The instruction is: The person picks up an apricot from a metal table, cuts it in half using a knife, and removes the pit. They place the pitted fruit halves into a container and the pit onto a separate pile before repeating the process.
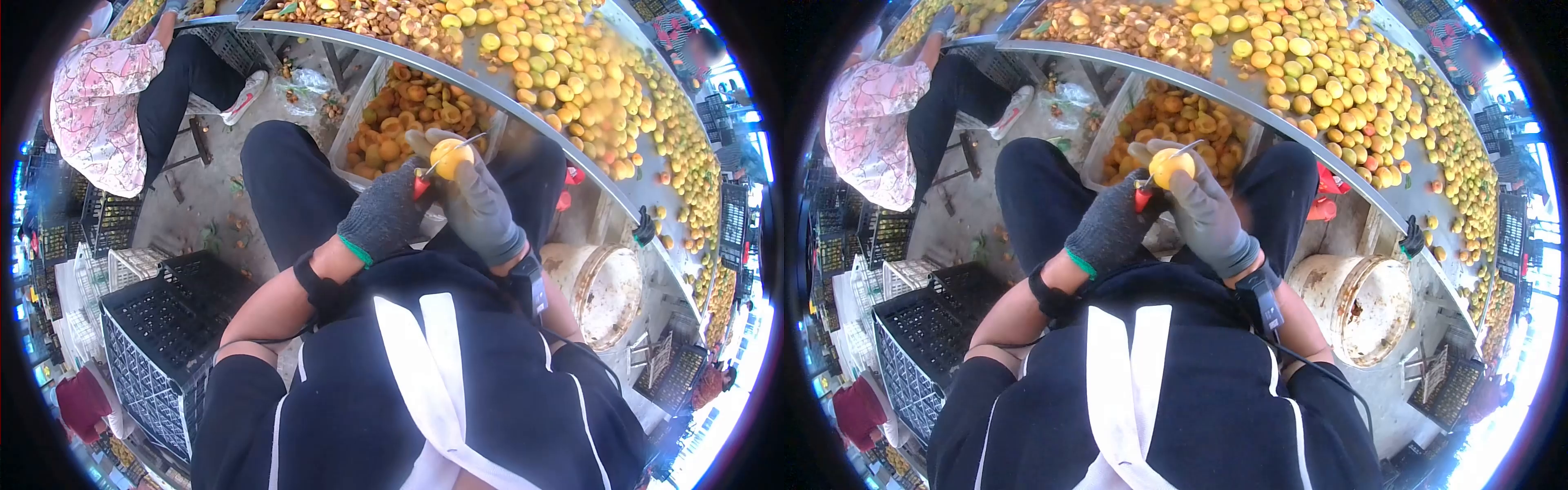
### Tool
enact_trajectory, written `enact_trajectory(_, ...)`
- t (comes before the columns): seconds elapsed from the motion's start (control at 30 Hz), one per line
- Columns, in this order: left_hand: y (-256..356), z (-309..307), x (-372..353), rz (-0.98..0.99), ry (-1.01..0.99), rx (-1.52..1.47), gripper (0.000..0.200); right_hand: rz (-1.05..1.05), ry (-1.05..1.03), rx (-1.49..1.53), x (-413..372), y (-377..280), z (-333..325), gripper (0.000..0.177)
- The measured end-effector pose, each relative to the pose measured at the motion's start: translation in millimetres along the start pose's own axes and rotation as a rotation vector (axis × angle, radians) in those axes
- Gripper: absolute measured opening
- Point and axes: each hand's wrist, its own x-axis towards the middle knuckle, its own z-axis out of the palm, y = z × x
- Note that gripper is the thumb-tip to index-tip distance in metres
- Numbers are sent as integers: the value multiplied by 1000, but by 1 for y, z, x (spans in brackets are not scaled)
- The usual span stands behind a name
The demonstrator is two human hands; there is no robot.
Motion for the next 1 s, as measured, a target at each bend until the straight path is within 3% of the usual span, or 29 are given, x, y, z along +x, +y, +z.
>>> enact_trajectory(0.13, 8, -18, 3, -112, -31, -83, 21, 105, -34, -49, 4, -11, -18, 40)
enact_trajectory(0.2, 22, -38, 5, -140, -19, -178, 20, 153, 227, 336, 4, -6, -25, 40)
enact_trajectory(0.27, 35, -61, 6, -413, 78, -744, 16, 190, 344, 483, 3, -10, -39, 42)
enact_trajectory(0.3, 33, -66, 3, -411, 64, -743, 16, 208, 328, 473, 0, -14, -42, 42)
enact_trajectory(0.37, 30, -73, -1, -232, 90, -371, 14, 204, 297, 413, -3, -26, -36, 43)
enact_trajectory(0.4, 31, -72, -2, -228, 75, -369, 14, 193, 307, 417, -5, -32, -36, 43)
enact_trajectory(0.47, 34, -69, -5, -432, 57, -450, 15, 136, 11, 319, -11, -43, -40, 43)
enact_trajectory(0.5, 32, -65, -7, -429, 40, -449, 15, 126, 25, 320, -14, -46, -38, 43)
enact_trajectory(0.57, 26, -56, -10, -265, 14, -338, 15, 135, 213, -140, -16, -50, -32, 47)
enact_trajectory(0.73, 48, -56, -8, -381, -132, -256, 20, 92, 190, -104, -25, -57, -9, 47)
enact_trajectory(0.8, 47, -54, -8, -464, -184, -254, 21, 224, 1, -114, -30, -63, -7, 44)
enact_trajectory(0.87, 37, -47, -10, -102, -116, -115, 22, 240, 33, -269, -34, -58, -8, 44)
enact_trajectory(0.93, 41, -48, -10, -215, -194, -173, 24, 254, 64, -425, -36, -50, -11, 44)
enact_trajectory(1.0, 41, -45, -10, -326, -269, -232, 26, 114, 68, -482, -34, -41, -13, 48)
